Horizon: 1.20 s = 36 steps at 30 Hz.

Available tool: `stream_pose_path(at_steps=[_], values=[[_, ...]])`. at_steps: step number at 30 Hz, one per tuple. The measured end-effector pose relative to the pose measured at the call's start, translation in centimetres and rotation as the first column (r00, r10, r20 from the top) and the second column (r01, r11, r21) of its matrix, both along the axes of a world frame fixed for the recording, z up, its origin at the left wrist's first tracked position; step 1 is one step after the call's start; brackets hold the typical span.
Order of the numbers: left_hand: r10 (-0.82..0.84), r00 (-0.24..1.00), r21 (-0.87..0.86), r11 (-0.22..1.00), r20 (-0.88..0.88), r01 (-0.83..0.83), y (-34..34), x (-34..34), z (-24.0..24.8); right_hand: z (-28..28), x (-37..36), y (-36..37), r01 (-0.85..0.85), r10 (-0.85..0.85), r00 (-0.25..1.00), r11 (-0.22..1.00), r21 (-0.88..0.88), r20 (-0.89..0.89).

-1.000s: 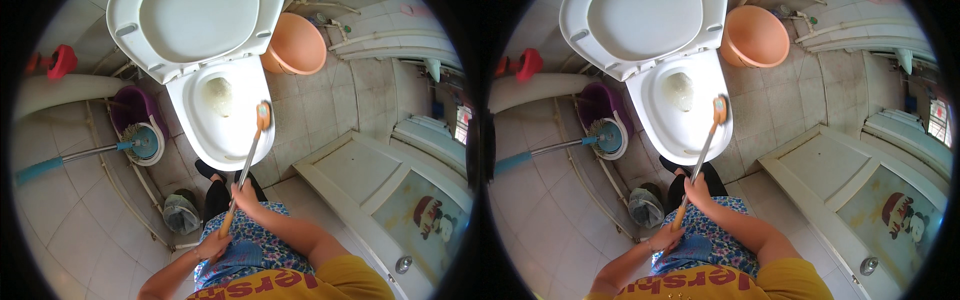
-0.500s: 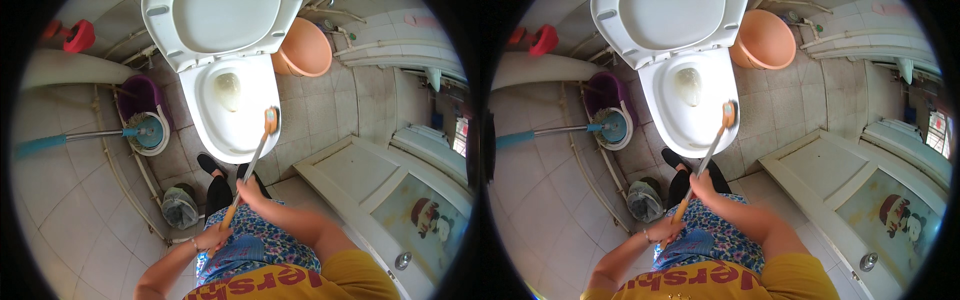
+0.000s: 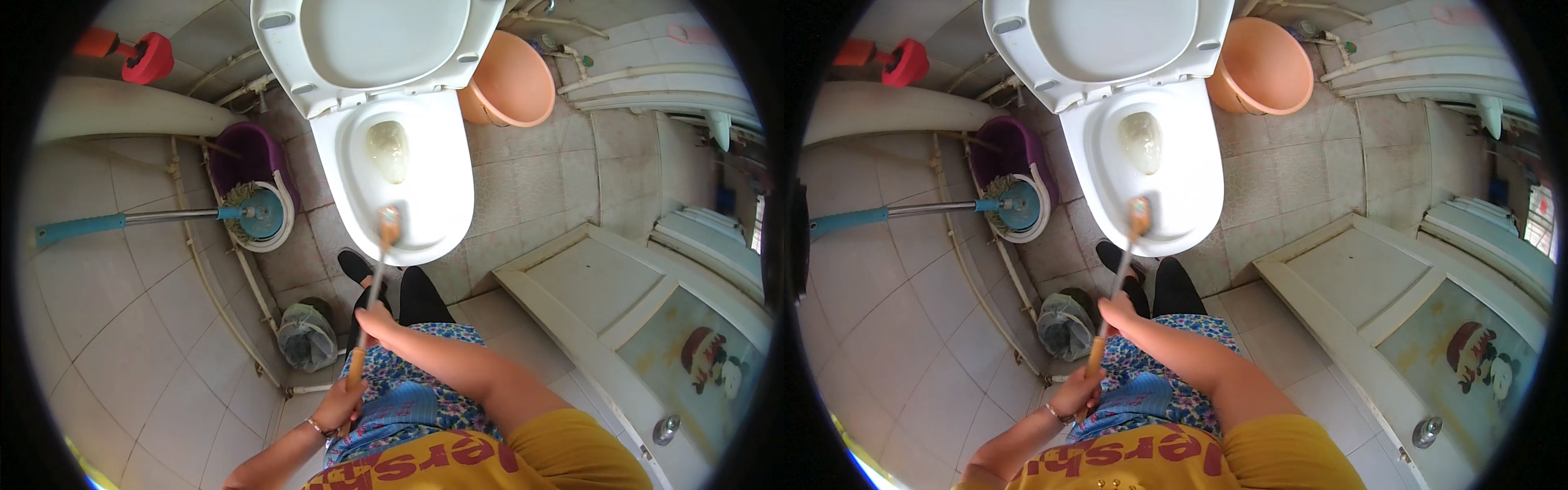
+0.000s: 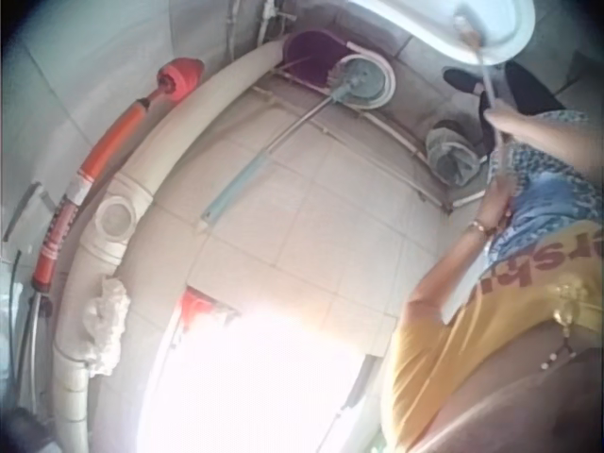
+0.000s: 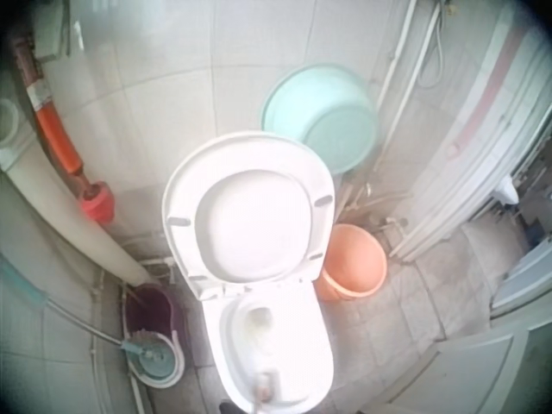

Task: The person cleans the inside and outside of a toilet using a long-handled brush and a liquid from a red bottle, then rinses the toilet with water from a green basin.

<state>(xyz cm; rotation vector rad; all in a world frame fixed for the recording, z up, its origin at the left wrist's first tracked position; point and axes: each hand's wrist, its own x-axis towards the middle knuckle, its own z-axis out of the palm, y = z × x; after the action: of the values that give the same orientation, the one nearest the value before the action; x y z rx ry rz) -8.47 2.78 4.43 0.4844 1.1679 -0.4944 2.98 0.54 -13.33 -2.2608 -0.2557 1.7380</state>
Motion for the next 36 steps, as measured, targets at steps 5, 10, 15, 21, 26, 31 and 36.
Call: stream_pose_path(at_steps=[5, 10, 15, 21, 26, 31, 36], values=[[0.335, 0.94, -0.087, 0.936, -0.062, -0.34, 1.5, 5.6, -1.4, -2.8, 5.6, 3.4, 0.249, -0.274, 0.879, 0.962, -0.113, -0.39], [0.064, 0.998, -0.008, 0.998, -0.003, -0.064, -2.0, 8.6, -4.4, -0.4, 10.3, 0.2, 0.198, -0.2, 0.97, 0.98, -0.028, -0.139], [0.305, 0.952, 0.017, 0.952, -0.002, -0.305, 4.4, 11.0, -10.2, -6.2, 12.4, 10.3, 0.145, -0.15, 0.985, 0.988, -0.057, -0.081], [0.194, 0.98, 0.335, 0.922, 0.041, -0.197, 5.8, 13.8, -11.8, -6.5, 13.8, 13.3, 0.286, -0.264, 0.955, 0.938, 0.195, -0.133], [0.03, 0.999, 0.172, 0.984, 0.028, -0.034, -0.6, 11.1, -7.0, -0.7, 11.8, 4.9, 0.558, -0.55, 0.813, 0.83, -0.012, -0.193], [-0.074, 0.989, 0.449, 0.885, -0.127, 0.124, 4.1, 14.1, -7.0, -3.4, 13.2, 9.6, 0.61, -0.629, 0.711, 0.774, -0.17, -0.313], [0.017, 0.998, 0.781, 0.622, 0.068, -0.064, 5.3, 14.9, -4.4, -0.9, 16.1, 15.0, 0.786, -0.686, 0.252, 0.556, -0.269, -0.682]])
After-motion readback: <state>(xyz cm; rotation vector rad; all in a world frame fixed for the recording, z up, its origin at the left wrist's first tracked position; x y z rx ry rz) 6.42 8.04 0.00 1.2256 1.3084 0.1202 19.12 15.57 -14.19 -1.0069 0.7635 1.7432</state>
